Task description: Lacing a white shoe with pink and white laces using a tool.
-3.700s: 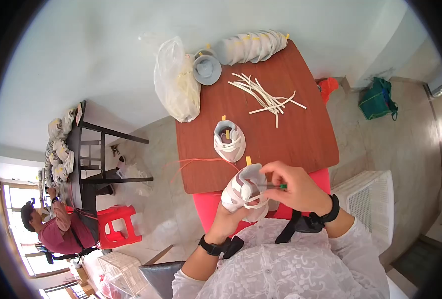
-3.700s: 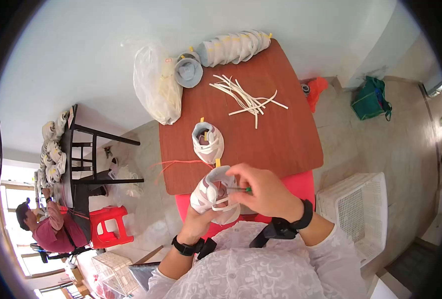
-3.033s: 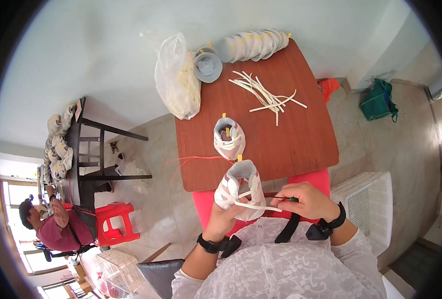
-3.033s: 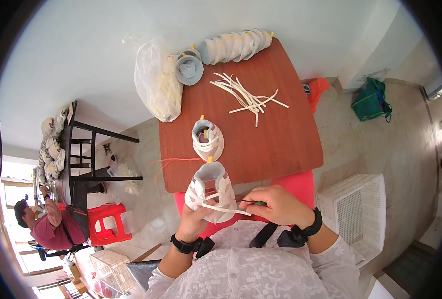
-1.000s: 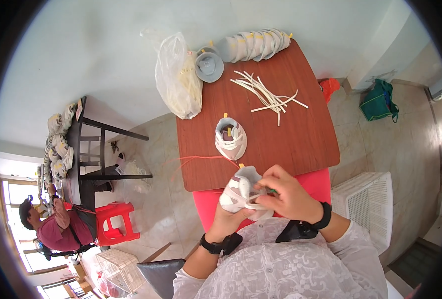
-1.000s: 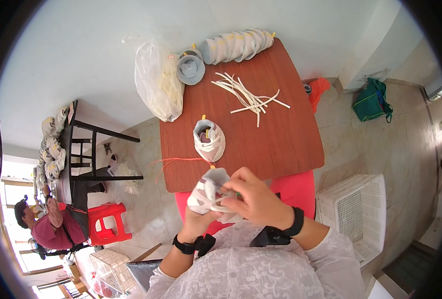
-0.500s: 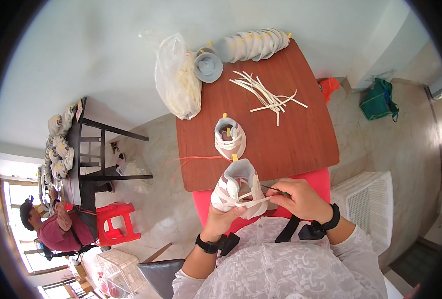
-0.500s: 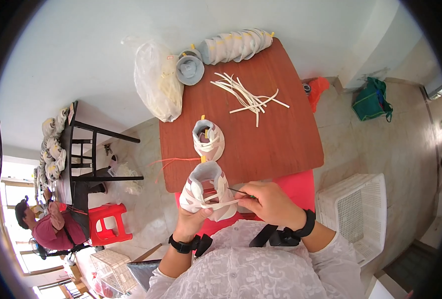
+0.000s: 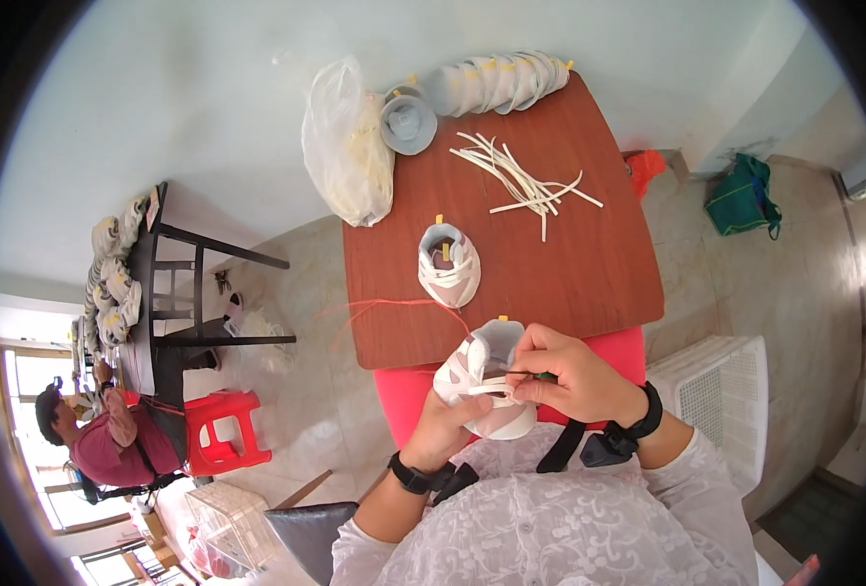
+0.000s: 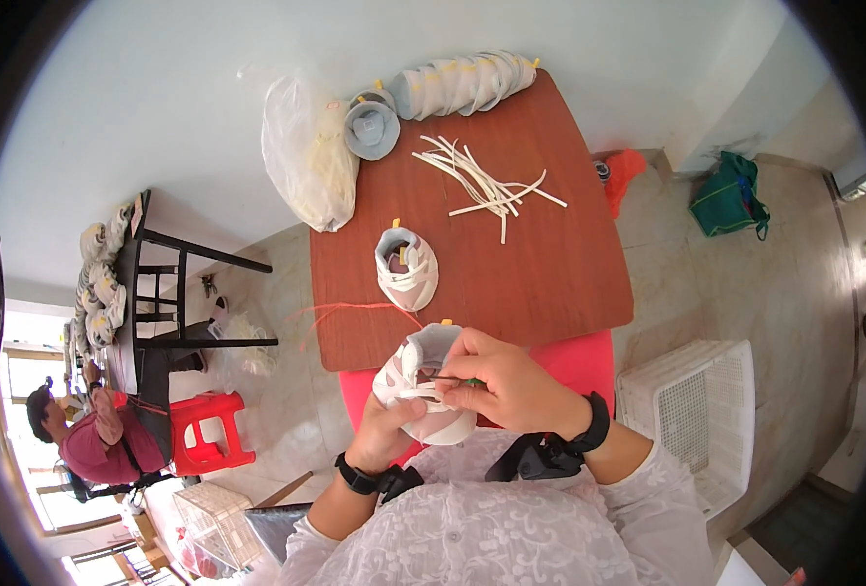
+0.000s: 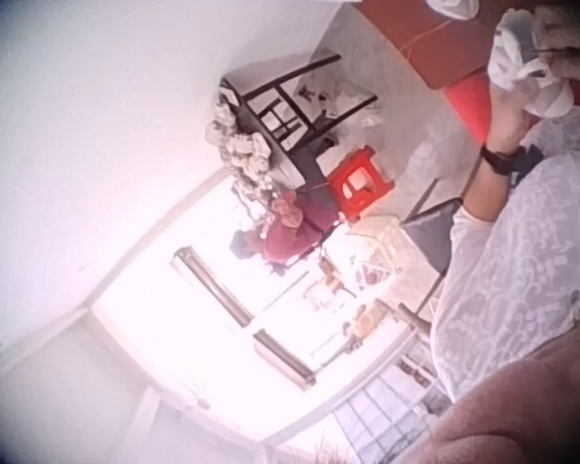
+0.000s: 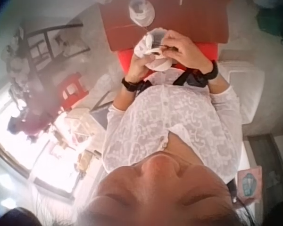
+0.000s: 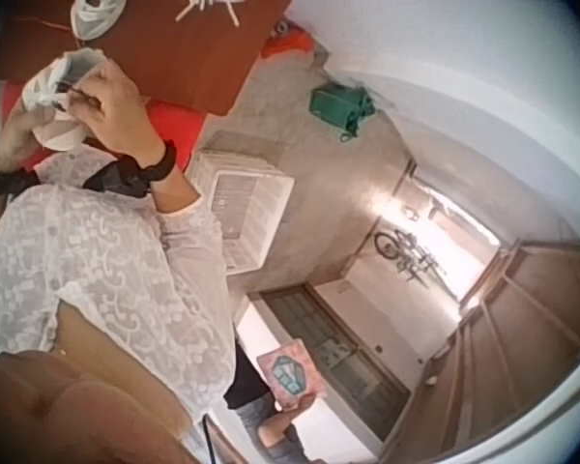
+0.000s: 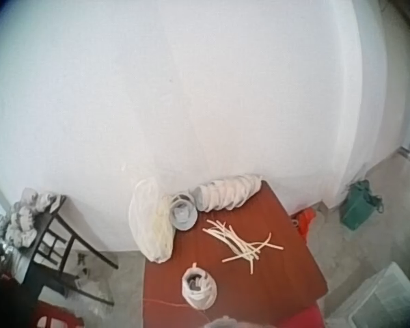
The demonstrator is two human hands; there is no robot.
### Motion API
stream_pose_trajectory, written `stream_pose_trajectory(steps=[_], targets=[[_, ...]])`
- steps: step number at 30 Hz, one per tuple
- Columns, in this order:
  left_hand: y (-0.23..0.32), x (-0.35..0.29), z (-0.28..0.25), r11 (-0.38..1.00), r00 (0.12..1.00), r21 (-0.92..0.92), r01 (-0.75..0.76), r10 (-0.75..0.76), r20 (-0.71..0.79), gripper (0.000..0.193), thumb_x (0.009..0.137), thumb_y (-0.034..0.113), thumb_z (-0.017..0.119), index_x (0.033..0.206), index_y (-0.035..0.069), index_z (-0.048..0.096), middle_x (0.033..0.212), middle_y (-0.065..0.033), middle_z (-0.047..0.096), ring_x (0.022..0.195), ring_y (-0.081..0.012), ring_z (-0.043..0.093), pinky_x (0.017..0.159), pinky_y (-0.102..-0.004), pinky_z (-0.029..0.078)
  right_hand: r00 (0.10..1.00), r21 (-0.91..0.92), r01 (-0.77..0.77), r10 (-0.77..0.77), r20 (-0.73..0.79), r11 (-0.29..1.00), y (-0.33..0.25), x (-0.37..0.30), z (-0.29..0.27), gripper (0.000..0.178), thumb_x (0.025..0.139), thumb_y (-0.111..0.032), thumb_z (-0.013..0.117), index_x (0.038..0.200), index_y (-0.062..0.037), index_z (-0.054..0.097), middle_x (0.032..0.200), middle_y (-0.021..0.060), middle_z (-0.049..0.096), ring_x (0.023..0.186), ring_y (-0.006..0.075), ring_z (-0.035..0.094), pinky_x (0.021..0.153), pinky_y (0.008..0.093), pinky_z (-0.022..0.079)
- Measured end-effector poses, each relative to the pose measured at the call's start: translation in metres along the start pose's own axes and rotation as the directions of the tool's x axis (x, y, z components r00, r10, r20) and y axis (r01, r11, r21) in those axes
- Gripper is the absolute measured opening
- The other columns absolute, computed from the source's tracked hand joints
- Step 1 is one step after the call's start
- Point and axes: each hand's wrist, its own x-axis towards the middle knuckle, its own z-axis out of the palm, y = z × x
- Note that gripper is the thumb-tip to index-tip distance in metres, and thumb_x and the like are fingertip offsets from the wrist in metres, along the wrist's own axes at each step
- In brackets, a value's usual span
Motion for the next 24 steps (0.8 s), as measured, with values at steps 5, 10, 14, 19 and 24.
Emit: stream_pose_trajectory(steps=[5,10,14,19,24], targets=[[0.005,0.001,0.002,0.995,0.998,0.071,0.063,-0.064,0.007,0.053,0.083,0.001,0.061,0.132,0.003,0.042,0.122,-0.0084,0.057,0.111,-0.0192,0.058,0.096,-0.0369,0.047,0.998,-0.058,0.006,-0.002,0.058,0.998,-0.002,0.004,0.002,0.011,0.085,-0.013,0.066,0.088,-0.0026,0.067,0.097,0.008,0.05,0.076,0.0228,0.058,0.068,0.0335,0.047],[0.006,0.005,0.011,0.975,0.997,0.209,0.075,-0.075,-0.004,0.056,0.076,0.001,0.071,0.126,0.004,0.047,0.115,-0.004,0.058,0.105,-0.0168,0.059,0.091,-0.0345,0.05,0.998,-0.083,-0.023,0.028,0.056,0.996,0.0,0.002,0.006,0.011,0.083,-0.013,0.067,0.089,-0.0035,0.066,0.095,0.0082,0.05,0.078,0.0251,0.059,0.068,0.0355,0.047],[0.005,0.007,0.015,0.984,0.998,0.169,0.055,-0.058,0.012,0.057,0.073,-0.002,0.073,0.124,0.005,0.048,0.113,-0.0036,0.058,0.103,-0.0157,0.059,0.089,-0.0333,0.051,0.999,-0.166,-0.005,0.01,0.032,0.986,-0.001,0.001,0.01,0.012,0.082,-0.013,0.067,0.089,-0.0036,0.065,0.093,0.0087,0.05,0.078,0.0255,0.058,0.067,0.0364,0.047],[0.011,0.005,0.019,0.969,0.997,0.239,0.066,-0.057,-0.045,0.054,0.072,-0.005,0.073,0.12,0.005,0.052,0.108,-0.0033,0.06,0.102,-0.0148,0.06,0.089,-0.0325,0.051,0.998,-0.098,0.011,-0.004,0.063,0.995,0.0,0.004,0.007,0.012,0.082,-0.012,0.067,0.087,-0.0026,0.063,0.093,0.009,0.05,0.077,0.0261,0.058,0.066,0.0372,0.046],[0.011,0.005,0.02,0.973,0.998,0.224,0.063,-0.057,-0.035,0.053,0.071,-0.004,0.073,0.119,0.005,0.053,0.106,-0.0027,0.061,0.1,-0.0138,0.06,0.088,-0.0316,0.051,0.992,-0.198,0.063,-0.041,0.115,0.978,-0.001,0.004,0.007,0.01,0.083,-0.014,0.066,0.084,-0.0046,0.063,0.091,0.0085,0.048,0.077,0.0258,0.057,0.064,0.0377,0.047]])
